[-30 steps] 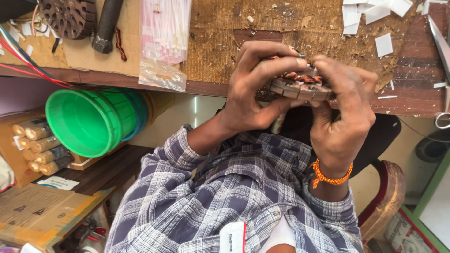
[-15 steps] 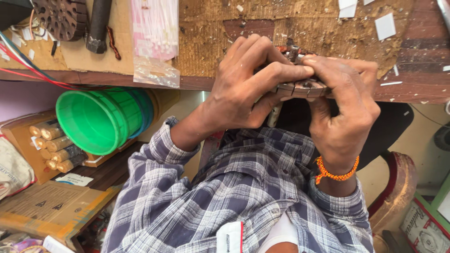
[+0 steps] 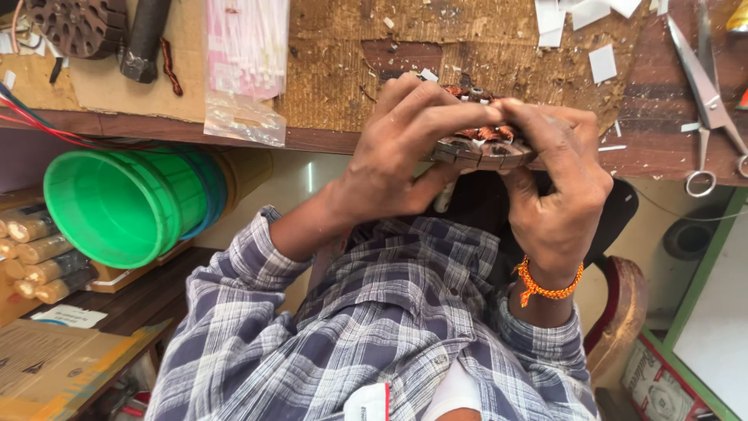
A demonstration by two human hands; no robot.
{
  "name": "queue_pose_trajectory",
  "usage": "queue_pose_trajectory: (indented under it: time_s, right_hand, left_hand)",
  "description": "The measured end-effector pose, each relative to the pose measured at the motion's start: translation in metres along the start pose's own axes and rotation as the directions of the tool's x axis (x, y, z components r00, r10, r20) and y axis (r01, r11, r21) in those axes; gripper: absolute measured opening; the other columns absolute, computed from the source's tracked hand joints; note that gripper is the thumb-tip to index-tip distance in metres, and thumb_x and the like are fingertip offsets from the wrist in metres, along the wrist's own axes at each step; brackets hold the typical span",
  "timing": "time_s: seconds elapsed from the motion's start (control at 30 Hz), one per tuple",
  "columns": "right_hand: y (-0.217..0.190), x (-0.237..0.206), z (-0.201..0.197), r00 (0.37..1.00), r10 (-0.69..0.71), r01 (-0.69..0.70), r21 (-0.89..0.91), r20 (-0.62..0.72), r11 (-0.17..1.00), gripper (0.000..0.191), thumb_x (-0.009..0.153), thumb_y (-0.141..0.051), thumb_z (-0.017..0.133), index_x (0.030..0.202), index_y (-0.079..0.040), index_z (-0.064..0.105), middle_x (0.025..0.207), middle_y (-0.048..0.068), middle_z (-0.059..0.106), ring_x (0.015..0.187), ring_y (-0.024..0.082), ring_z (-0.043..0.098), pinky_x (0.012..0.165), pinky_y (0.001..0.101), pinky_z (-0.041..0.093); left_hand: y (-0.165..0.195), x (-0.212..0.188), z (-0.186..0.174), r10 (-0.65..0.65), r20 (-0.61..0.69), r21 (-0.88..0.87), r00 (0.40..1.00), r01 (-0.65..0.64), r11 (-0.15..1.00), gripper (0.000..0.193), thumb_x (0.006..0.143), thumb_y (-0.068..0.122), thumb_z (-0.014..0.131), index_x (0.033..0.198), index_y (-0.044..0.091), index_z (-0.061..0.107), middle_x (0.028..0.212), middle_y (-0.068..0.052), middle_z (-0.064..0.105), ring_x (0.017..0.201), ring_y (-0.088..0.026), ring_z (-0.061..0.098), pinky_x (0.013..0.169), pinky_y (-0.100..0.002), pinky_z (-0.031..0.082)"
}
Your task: The person assembles a motor stator by inserting small white insulating pieces into slots between copper windings. They use a screwdriver to adjust the windings and scissors to trim the insulating pieces. The person repeats this process for multiple slots.
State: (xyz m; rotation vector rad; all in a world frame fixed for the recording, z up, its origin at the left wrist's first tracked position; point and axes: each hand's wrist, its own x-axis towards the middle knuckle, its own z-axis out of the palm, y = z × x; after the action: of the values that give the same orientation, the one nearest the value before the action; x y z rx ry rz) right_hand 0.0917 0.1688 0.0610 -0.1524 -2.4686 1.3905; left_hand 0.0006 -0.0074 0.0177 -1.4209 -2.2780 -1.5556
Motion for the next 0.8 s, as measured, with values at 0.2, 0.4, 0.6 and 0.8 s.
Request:
queue_pose_trajectory:
  time_s: [0.2, 0.4, 0.6, 0.8]
  right_hand:
    - [0.014, -0.016, 0.009, 0.997, 0.046, -0.036, 0.151, -0.065, 0.988, 0.031, 0.102, -0.014, 0.082, 0.125, -0.003, 0.065, 0.121, 0.01, 0.07, 0.116, 0.02, 0.071, 0.099, 0.028, 0.058]
    - [0.03, -0.025, 0.012, 0.984, -0.13, 0.125, -0.055, -0.117, 0.991, 0.02, 0.1, -0.004, 0.079, 0.116, -0.003, 0.068, 0.122, 0.013, 0.075, 0.117, 0.028, 0.07, 0.103, 0.0348, 0.058]
    - [0.023, -0.001, 0.013, 0.982, -0.179, 0.175, -0.082, -0.052, 0.981, 0.024, 0.103, -0.012, 0.081, 0.122, -0.004, 0.068, 0.126, 0.011, 0.076, 0.113, 0.025, 0.07, 0.097, 0.0342, 0.06]
    - [0.044, -0.002, -0.007, 0.95, -0.227, 0.237, 0.023, -0.213, 0.971, 0.045, 0.093, -0.037, 0.077, 0.12, -0.003, 0.067, 0.115, 0.01, 0.072, 0.109, 0.023, 0.071, 0.092, 0.0325, 0.058]
  left_hand:
    - [-0.018, -0.016, 0.018, 0.161, -0.153, 0.074, 0.975, -0.151, 0.986, 0.049, 0.097, 0.022, 0.083, 0.134, 0.008, 0.053, 0.125, -0.007, 0.062, 0.115, -0.029, 0.063, 0.106, -0.045, 0.05]
    - [-0.008, -0.02, 0.035, 0.143, -0.236, 0.225, 0.961, -0.089, 0.97, 0.039, 0.092, 0.021, 0.082, 0.121, 0.007, 0.06, 0.115, -0.006, 0.064, 0.11, -0.026, 0.065, 0.101, -0.048, 0.051]
    - [-0.014, 0.003, -0.003, -0.011, -0.103, 0.025, 0.995, 0.014, 1.0, 0.045, 0.087, 0.014, 0.089, 0.124, 0.01, 0.062, 0.115, -0.01, 0.064, 0.109, -0.03, 0.063, 0.095, -0.042, 0.052]
    - [-0.019, -0.002, -0.007, -0.109, -0.118, -0.045, 0.987, 0.105, 0.994, 0.046, 0.086, 0.001, 0.085, 0.126, 0.006, 0.064, 0.117, -0.012, 0.069, 0.11, -0.029, 0.069, 0.094, -0.039, 0.057]
